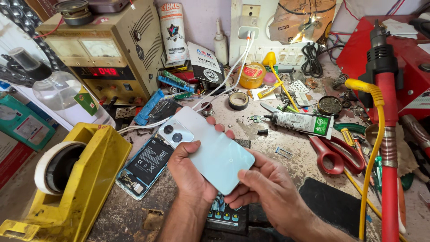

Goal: The person holds a smartphone and presses a light blue back cover onto its rear, working around the edges and camera module with their fingers to seat the cover, then turns the phone over and places it into a printed box on the workbench.

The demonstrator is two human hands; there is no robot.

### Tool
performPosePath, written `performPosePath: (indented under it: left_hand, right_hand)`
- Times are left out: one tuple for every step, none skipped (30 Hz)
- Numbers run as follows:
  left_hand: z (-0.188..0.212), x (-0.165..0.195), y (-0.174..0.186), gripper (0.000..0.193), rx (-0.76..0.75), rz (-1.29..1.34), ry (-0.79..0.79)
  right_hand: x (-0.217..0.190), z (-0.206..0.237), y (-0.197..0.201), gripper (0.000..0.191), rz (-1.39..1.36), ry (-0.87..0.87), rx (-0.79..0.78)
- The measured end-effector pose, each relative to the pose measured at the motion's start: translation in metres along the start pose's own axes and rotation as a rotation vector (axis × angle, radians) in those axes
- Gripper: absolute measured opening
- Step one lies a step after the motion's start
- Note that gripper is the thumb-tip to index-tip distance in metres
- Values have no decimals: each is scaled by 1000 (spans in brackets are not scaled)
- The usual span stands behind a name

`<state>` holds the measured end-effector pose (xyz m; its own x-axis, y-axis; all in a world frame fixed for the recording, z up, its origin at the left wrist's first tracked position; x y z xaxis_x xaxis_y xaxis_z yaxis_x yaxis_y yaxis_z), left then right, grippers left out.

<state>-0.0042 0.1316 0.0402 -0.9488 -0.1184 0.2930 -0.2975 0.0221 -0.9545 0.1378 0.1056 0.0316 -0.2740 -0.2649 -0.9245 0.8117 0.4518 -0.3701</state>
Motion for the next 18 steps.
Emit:
performPosePath:
  left_hand:
    - [0, 1, 2, 64, 27, -2, -19]
    - [0, 0, 1, 63, 2, -4, -1]
    - [0, -1, 0, 63, -28, -7, 16]
    - [0, -2, -1, 62, -58, -11, 35]
    - [1, 0, -1, 63, -71, -16, -5]
    - [1, 2, -1, 66, -85, -20, -43]
    - [1, 4, -1, 70, -100, -24, -83]
    - [1, 2, -2, 66, -141, -16, -43]
    - [2, 0, -4, 64, -182, -8, -4]
    - [3, -1, -6, 62, -224, 0, 33]
    - [3, 0, -5, 64, -202, -19, -7]
    - [4, 2, -5, 65, -180, -36, -45]
    - [5, 3, -5, 67, -158, -53, -83]
    - [6, 3, -8, 68, -187, -48, -90]
    - [7, 3, -11, 70, -214, -44, -98]
    - [8, 4, -14, 71, -242, -40, -105]
    - [9, 5, -16, 76, -252, -56, -122]
    - [10, 5, -18, 82, -260, -72, -139]
  right_hand:
    - [0, 0, 1, 41, 7, -3, 6]
    - [1, -1, 3, 41, 15, -8, 13]
    - [0, -1, 3, 41, 13, -5, 10]
    - [0, -2, 4, 42, 11, -1, 7]
    - [0, -2, 5, 43, 8, 1, 7]
    - [-1, -2, 5, 44, 1, 9, -1]
    - [-2, -3, 5, 45, -6, 19, -10]
    - [-2, -2, 5, 45, -15, 25, -20]
    - [-2, -2, 5, 46, -15, 26, -21]
    - [-3, -2, 5, 46, -15, 28, -23]
    - [-4, -2, 6, 47, -15, 32, -25]
    - [-5, -2, 6, 47, -18, 30, -26]
    - [-6, -2, 7, 47, -21, 28, -27]
    - [-7, -2, 7, 47, -23, 26, -27]
    - [-7, -3, 7, 46, -43, 1, -30]
    - [-8, -4, 7, 45, -62, -24, -33]
    - [-7, -4, 6, 44, -81, -49, -37]
    - [-7, -4, 5, 42, -20, -56, -31]
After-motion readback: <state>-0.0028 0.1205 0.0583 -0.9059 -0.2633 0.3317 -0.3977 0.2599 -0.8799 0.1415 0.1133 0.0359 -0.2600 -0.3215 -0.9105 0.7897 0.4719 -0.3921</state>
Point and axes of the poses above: each hand's wrist, its own z-axis away from the middle knuckle, its own y-axis out of the back of the hand, x = y × z, the point moved 5 cm from there along -z, towards the middle knuckle, and after that the axes turned 5 degrees about -x, right-handed, at the moved point
